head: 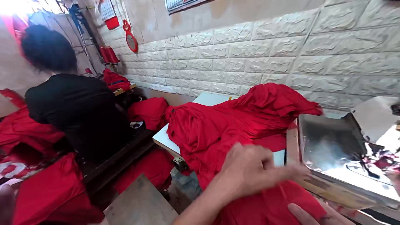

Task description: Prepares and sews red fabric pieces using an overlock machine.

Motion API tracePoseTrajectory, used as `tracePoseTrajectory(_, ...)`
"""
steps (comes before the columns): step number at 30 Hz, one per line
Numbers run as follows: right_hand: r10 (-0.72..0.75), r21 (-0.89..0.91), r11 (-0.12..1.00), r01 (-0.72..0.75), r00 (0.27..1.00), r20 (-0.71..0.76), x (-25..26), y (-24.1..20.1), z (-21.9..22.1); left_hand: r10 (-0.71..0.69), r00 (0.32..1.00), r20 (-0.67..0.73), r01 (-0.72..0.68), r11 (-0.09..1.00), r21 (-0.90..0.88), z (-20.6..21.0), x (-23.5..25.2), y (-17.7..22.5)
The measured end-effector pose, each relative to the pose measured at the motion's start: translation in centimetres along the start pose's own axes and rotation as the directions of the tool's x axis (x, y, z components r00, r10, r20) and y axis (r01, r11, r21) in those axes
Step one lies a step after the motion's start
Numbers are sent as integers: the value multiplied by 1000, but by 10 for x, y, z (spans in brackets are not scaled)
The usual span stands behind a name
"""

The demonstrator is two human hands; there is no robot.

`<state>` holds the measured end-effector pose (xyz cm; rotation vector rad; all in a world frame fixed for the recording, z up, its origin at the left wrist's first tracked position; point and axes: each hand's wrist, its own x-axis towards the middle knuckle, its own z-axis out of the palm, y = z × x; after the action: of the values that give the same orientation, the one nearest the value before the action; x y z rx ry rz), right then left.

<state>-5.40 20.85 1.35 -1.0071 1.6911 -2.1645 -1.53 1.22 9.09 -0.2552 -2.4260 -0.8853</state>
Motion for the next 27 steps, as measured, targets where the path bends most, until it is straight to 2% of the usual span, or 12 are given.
tracePoseTrajectory(2,-63,-62,996,63,998,2,5,0,5,51,983,179,-27,991,-131,7,-21,11)
tracePoseTrajectory(4,-85,-156,985,78,996,-36,8,-2,12,101,965,242,-32,961,-274,13,-33,12)
tracePoseTrajectory(7,-172,-266,954,137,978,-114,11,-5,19,-16,996,82,58,845,-531,15,-46,8)
tracePoseTrajectory(9,-286,-404,890,211,949,-135,11,-3,22,-153,988,5,113,709,-697,15,-50,10)
tracePoseTrajectory(10,-335,-490,840,232,933,-133,11,-4,24,-176,984,-20,107,685,-720,16,-51,11)
tracePoseTrajectory(11,-372,-573,783,242,921,-119,11,-6,28,-171,983,-62,88,743,-663,19,-51,12)
tracePoseTrajectory(13,-426,-700,664,261,902,-68,8,-9,34,-126,970,-208,56,947,-315,27,-53,14)
tracePoseTrajectory(15,-444,-777,571,265,896,-21,6,-11,39,-8,928,-373,30,998,51,35,-53,9)
tracePoseTrajectory(16,-430,-788,559,257,903,-11,4,-13,41,28,913,-407,32,990,139,35,-54,6)
tracePoseTrajectory(19,-355,-797,566,210,935,-6,-1,-21,39,44,903,-427,34,984,174,24,-57,2)
tracePoseTrajectory(24,-353,-814,540,214,935,12,-6,-26,33,87,956,-280,-47,988,147,28,-63,10)
tracePoseTrajectory(27,-358,-856,461,234,932,62,-9,-29,33,-11,910,-416,114,968,223,23,-59,12)
